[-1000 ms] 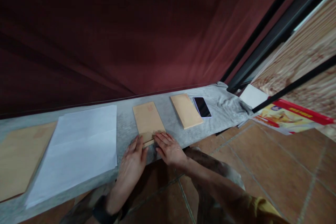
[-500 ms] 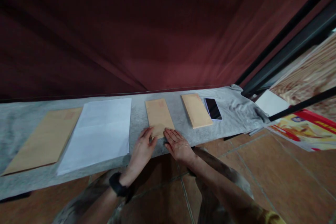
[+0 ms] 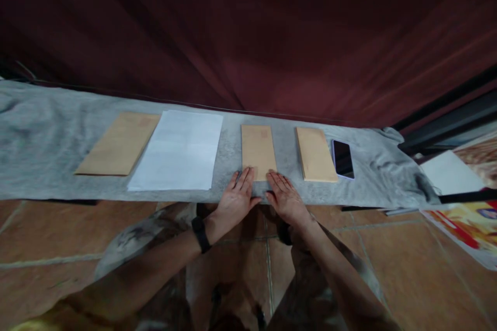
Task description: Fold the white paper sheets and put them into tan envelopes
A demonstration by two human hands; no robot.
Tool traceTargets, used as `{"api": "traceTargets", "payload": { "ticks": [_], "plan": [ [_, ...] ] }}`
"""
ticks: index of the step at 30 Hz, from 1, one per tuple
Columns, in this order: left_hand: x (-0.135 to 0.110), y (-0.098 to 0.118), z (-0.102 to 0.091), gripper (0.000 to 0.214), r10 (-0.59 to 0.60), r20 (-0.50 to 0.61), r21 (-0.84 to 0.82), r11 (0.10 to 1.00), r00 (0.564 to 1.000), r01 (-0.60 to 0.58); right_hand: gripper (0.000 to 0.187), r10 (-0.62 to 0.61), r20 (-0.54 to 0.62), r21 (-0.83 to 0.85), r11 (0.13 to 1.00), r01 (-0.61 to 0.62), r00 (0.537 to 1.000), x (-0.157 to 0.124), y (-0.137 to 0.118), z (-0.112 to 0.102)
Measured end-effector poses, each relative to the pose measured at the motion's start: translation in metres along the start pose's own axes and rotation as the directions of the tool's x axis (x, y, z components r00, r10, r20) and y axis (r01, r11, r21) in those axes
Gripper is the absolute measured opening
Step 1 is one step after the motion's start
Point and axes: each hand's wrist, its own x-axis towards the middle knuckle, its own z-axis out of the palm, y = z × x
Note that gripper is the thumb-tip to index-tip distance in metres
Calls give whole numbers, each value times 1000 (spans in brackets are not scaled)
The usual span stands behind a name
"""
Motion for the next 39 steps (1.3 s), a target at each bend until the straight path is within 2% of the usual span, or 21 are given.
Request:
{"api": "traceTargets", "payload": {
  "ticks": [8,11,16,28,39],
  "plan": [
    [-5,4,0,86,-11,49,14,1000,999,11,61,69,-33,-14,997,-69,997,-15,11,-5],
    [-3,6,0,87,-24,68,4,1000,997,23,59,26,-39,4,1000,-25,999,-13,0,-5],
    [-3,10,-3,84,-17,78,9,1000,997,16,57,-71,26,-2,997,72,997,-10,-22,4],
    [-7,9,-5,79,15,129,32,999,992,-20,55,4,-10,-77,997,-5,1000,-9,-24,5],
    [-14,6,4,84,-68,34,43,997,997,67,57,95,-111,-141,984,-110,989,-14,-15,5]
  ]
}}
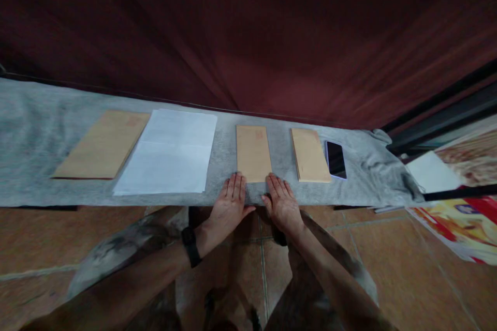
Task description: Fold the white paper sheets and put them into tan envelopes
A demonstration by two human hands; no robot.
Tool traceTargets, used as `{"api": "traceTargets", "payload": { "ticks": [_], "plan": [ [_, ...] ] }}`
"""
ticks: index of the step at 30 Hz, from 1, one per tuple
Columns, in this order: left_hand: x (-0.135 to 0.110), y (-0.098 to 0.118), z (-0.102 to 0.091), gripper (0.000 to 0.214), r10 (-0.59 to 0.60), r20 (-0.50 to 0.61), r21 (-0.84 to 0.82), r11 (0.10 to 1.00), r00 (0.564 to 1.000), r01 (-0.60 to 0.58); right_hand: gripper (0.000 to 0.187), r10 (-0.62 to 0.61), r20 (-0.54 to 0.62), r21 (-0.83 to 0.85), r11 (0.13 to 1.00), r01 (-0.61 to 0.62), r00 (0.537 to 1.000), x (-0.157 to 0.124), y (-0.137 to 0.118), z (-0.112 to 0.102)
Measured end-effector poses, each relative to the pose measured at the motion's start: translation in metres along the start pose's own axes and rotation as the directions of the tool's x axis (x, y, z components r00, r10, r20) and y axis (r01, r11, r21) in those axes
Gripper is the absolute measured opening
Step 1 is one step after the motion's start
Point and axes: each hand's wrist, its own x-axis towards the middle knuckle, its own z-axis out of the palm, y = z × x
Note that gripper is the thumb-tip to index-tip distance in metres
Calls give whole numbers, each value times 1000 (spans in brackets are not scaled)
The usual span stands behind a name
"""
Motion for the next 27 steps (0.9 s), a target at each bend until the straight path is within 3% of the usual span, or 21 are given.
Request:
{"api": "traceTargets", "payload": {
  "ticks": [9,14,16,23,27],
  "plan": [
    [-2,-7,-1,87,-48,-91,-35,998,995,45,58,37,-62,32,999,-35,997,1,3,-3],
    [7,0,-11,68,129,-108,-66,988,986,-137,56,-73,-4,94,993,73,997,8,-11,-2],
    [10,3,-10,64,148,-97,-86,984,984,-156,57,-86,18,119,989,83,996,9,-17,1],
    [9,-3,2,60,78,-144,-157,983,987,-101,58,-28,19,105,994,26,999,9,-14,2],
    [10,-14,2,47,-25,-154,-343,939,988,-29,58,9,-4,91,996,-9,1000,8,-9,1]
  ]
}}
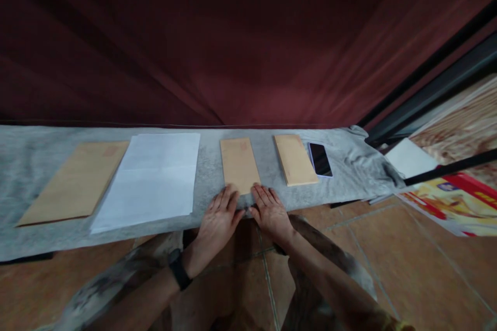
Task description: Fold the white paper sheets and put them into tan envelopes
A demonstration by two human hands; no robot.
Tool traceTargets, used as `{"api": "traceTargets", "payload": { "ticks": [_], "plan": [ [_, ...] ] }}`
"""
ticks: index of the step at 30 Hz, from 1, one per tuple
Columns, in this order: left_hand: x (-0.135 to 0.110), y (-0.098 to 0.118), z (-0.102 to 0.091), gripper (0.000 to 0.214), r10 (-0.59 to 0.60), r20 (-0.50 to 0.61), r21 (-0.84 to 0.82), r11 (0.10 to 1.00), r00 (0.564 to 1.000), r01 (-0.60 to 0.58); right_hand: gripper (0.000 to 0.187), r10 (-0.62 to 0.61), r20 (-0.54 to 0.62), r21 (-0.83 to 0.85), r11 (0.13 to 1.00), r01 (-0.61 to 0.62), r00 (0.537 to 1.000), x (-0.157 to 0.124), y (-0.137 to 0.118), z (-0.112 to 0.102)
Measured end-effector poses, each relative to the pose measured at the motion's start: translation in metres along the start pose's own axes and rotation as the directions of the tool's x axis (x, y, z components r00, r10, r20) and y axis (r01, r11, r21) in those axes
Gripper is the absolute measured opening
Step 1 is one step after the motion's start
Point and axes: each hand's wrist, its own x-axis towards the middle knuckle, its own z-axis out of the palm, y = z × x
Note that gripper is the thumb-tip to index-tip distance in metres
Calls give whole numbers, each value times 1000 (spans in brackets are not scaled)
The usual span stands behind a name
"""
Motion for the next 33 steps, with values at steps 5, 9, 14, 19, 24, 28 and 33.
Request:
{"api": "traceTargets", "payload": {
  "ticks": [5,9,14,19,24,28,33],
  "plan": [
    [11,-7,-4,46,-285,24,-446,855,958,265,58,14,-7,8,1000,-14,1000,2,-2,0],
    [24,-9,-13,56,-514,165,-745,493,841,448,58,33,-13,5,999,-33,999,5,-5,-2],
    [38,-7,-25,76,-626,277,-828,230,729,512,54,48,-29,7,999,-48,998,9,-8,-5],
    [50,3,-25,62,-553,331,-830,214,765,514,48,42,-65,-39,998,-45,997,16,-8,-4],
    [55,16,-27,35,-513,290,-848,252,808,465,44,60,-73,-109,992,-67,996,28,-10,-14],
    [58,26,-27,37,-446,270,-849,307,853,429,43,102,-54,-119,987,-108,993,36,-10,-25],
    [63,36,-27,63,-384,282,-864,297,879,407,35,230,-185,131,969,-208,956,44,8,-38]
  ]
}}
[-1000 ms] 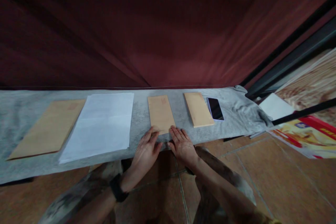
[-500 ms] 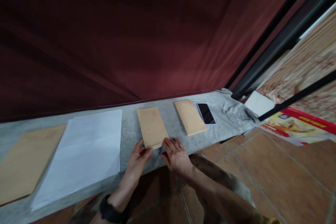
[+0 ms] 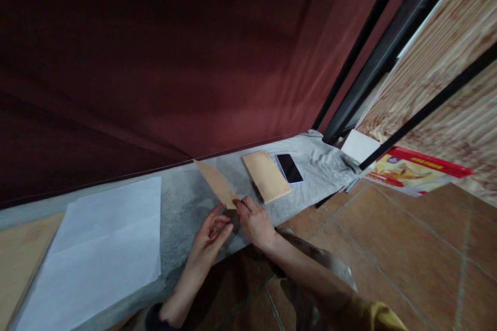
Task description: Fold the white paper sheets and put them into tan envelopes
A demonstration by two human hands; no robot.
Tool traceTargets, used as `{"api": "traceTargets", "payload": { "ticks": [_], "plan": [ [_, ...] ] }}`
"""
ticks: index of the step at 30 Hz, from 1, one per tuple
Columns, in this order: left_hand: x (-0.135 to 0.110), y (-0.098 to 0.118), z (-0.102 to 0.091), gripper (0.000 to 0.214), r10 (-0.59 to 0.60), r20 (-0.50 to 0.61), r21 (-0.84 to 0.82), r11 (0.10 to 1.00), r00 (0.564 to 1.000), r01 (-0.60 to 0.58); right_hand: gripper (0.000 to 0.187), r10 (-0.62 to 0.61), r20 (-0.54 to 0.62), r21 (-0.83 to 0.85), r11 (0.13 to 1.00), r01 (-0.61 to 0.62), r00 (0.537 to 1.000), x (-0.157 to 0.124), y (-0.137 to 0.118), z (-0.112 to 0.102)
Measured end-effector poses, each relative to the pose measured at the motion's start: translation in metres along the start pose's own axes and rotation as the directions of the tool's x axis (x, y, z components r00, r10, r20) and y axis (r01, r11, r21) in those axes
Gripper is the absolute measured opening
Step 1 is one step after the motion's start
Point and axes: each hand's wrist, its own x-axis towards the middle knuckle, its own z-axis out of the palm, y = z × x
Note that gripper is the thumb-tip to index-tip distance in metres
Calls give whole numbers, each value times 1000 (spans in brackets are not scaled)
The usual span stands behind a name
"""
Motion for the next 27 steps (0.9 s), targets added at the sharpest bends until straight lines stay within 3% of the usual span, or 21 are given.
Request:
{"api": "traceTargets", "payload": {
  "ticks": [2,5,7,9,12,15,19,27],
  "plan": [
    [0,-1,2,65,-42,20,-21,999,999,43,28,154,-123,240,963,-121,980,7,9,-5],
    [2,-7,5,68,-113,43,-64,991,993,115,25,373,-156,645,739,-192,914,17,17,-10],
    [4,-12,8,72,-139,56,-97,985,989,144,26,444,-61,833,516,-200,894,19,16,-9],
    [5,-14,12,74,-160,58,-155,974,985,168,32,472,78,919,309,-247,878,19,13,-3],
    [7,-14,16,66,-191,51,-245,949,980,198,40,452,252,933,121,-339,856,13,5,8],
    [7,-13,17,55,-212,54,-262,940,976,219,43,397,334,925,39,-379,855,8,0,18],
    [8,-16,14,50,-229,58,-252,938,972,236,44,406,357,915,28,-402,841,7,0,21],
    [16,-14,0,46,-139,44,-75,987,989,142,48,492,322,924,24,-382,809,19,15,-2]
  ]
}}
